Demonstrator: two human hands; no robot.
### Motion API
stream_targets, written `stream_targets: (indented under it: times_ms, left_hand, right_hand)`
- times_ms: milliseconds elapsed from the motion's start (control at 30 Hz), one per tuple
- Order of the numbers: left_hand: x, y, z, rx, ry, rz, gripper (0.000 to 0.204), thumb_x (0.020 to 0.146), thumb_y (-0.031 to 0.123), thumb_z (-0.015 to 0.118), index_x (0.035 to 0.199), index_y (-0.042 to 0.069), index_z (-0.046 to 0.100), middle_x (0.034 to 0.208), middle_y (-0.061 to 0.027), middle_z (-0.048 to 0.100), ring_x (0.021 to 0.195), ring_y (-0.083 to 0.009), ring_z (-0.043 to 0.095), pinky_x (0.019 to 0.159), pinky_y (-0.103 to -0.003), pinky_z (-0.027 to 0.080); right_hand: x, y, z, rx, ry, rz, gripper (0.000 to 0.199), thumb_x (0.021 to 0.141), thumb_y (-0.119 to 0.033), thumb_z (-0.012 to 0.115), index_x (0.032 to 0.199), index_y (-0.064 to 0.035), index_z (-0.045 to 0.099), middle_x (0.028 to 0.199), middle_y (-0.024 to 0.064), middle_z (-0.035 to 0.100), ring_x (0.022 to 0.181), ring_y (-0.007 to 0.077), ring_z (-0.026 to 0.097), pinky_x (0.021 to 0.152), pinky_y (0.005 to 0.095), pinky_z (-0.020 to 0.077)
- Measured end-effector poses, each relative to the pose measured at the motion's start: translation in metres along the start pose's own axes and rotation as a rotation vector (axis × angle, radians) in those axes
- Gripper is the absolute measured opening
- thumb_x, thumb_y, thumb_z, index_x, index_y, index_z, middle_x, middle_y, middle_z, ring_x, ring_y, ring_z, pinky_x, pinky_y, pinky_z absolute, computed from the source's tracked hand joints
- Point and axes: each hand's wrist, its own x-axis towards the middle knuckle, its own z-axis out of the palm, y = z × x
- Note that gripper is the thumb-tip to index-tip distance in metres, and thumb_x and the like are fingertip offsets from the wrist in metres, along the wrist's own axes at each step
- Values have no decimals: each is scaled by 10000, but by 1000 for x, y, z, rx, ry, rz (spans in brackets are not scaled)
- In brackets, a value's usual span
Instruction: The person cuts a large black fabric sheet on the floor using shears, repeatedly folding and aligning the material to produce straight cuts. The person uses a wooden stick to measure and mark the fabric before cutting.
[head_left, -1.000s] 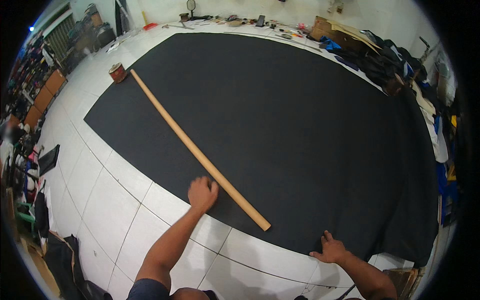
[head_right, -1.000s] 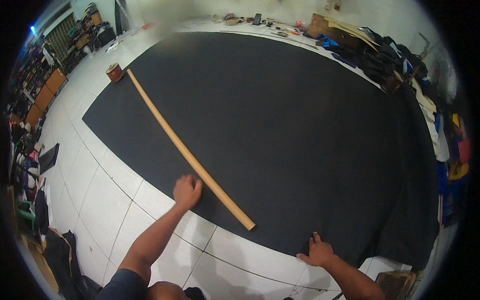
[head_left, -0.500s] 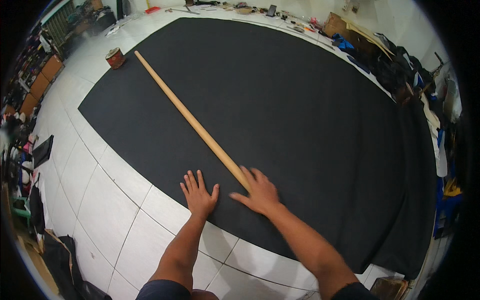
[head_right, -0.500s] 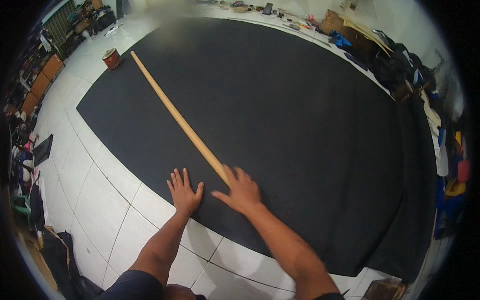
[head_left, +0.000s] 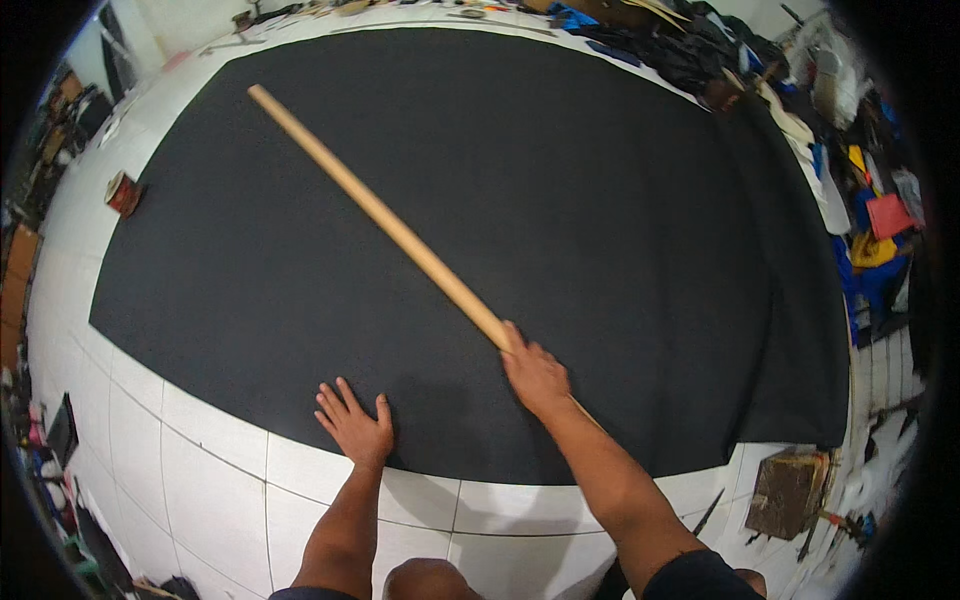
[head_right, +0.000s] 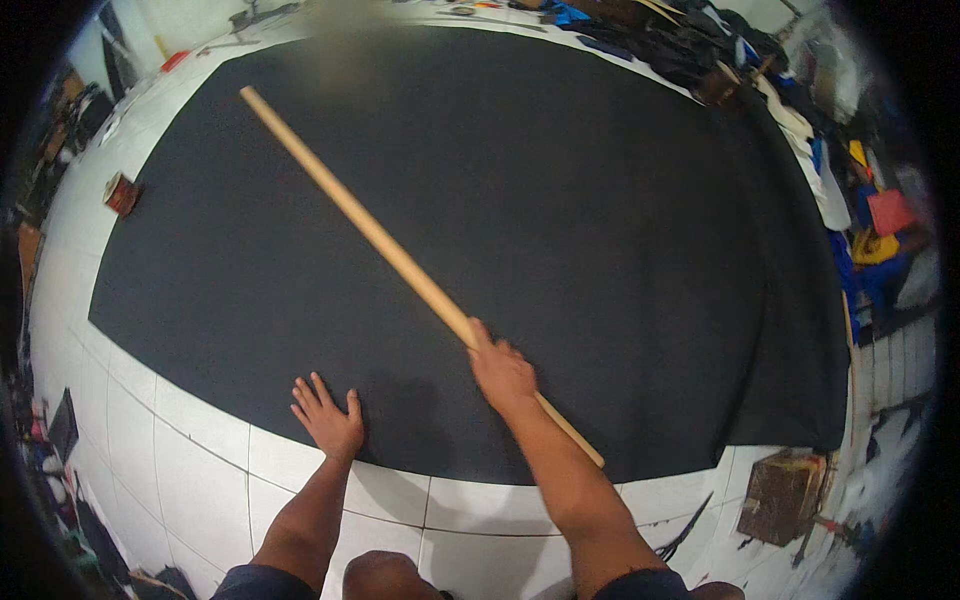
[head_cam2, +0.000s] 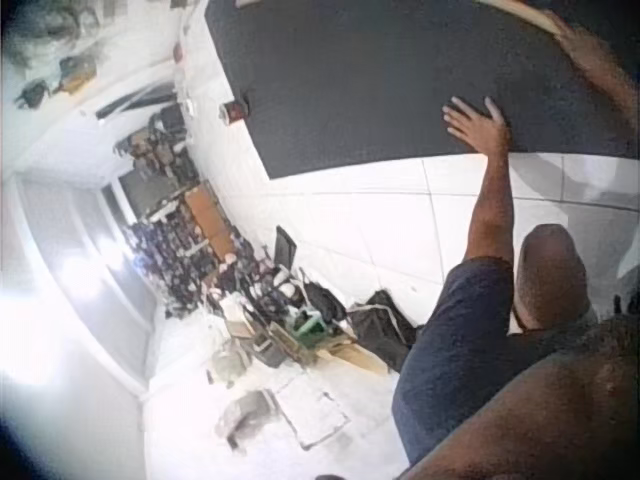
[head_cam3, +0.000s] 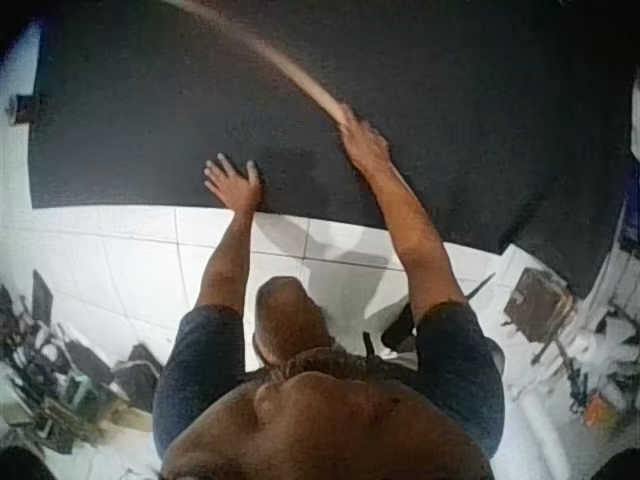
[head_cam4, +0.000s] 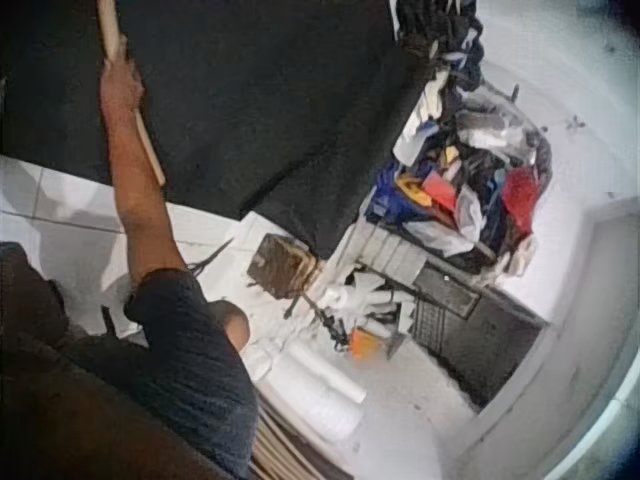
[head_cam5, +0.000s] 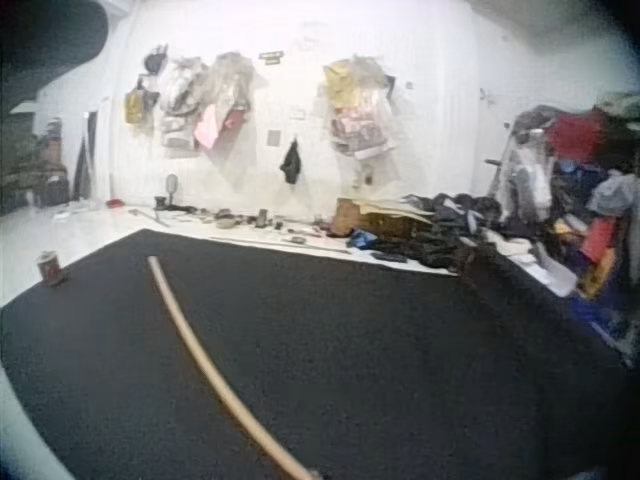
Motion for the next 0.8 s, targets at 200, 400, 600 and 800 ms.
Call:
stream_targets:
  times_ms: [200,400,600,800]
  left_hand:
    - [-1,4,2,59,-36,8,788,944,460,500,1536,35,200,1595,-239,123,1487,-390,93,1197,-526,46]
    - [1,2,2,131,-81,-41,796,956,503,447,1545,46,167,1605,-225,83,1495,-372,59,1204,-516,29]
    - [2,-4,2,54,-56,-9,808,933,470,495,1529,9,203,1590,-266,100,1486,-405,69,1194,-528,20]
    - [6,-3,-5,-15,-50,-3,813,919,466,523,1521,9,224,1588,-262,114,1487,-402,67,1191,-538,31]
  right_hand:
    - [-137,181,4,48,149,447,570,1016,-322,422,1532,-219,203,1114,215,659,979,404,662,862,516,513]
    - [-217,266,8,282,166,723,541,1054,-304,318,1556,-195,149,1122,254,639,975,411,660,843,488,518]
    - [-191,222,11,299,338,637,550,1064,-298,323,1567,-193,128,1076,231,646,924,344,668,825,458,520]
    - [-85,88,13,157,226,394,637,1017,-324,468,1550,-194,144,1109,234,633,1011,411,643,858,499,517]
